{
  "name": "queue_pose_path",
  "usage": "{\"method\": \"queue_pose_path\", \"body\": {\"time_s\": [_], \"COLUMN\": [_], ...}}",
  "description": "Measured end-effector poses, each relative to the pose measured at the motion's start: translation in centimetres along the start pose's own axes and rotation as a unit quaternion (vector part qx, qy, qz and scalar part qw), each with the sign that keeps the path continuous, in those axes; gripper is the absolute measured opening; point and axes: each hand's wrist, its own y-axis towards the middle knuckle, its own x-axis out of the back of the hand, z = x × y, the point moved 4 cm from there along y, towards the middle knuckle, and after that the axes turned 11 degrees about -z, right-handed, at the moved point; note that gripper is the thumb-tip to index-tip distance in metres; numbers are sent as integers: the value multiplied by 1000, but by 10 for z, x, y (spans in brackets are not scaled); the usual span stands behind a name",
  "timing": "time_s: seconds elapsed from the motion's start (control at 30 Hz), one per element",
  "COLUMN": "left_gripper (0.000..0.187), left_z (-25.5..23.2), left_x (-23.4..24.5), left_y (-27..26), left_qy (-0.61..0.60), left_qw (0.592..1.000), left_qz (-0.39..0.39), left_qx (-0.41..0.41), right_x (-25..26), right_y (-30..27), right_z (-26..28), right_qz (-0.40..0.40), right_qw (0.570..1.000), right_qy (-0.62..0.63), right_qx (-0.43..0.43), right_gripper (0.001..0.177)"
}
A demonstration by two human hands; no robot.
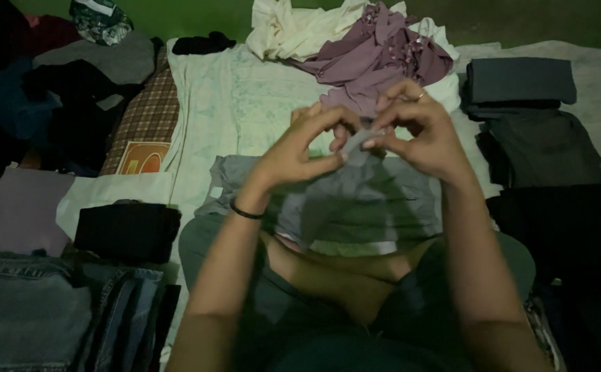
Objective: Folding various items of clothing on a bed.
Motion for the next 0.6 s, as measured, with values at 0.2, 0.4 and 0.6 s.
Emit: {"method": "queue_pose_path", "body": {"time_s": [0.2,0.4,0.6], "left_gripper": [39,40,27], "left_z": [-4,4,18], "left_x": [4,-10,-6], "left_y": [18,23,30], "left_qy": [-44,8,185], "left_qw": [980,997,977], "left_qz": [-3,62,12], "left_qx": [-192,-38,-107], "right_x": [10,12,19], "right_y": [4,0,1], "right_z": [5,1,-1], "right_qz": [3,0,8], "right_qw": [1000,1000,998], "right_qy": [-16,-1,-20], "right_qx": [9,-7,50], "right_gripper": [24,22,23]}}
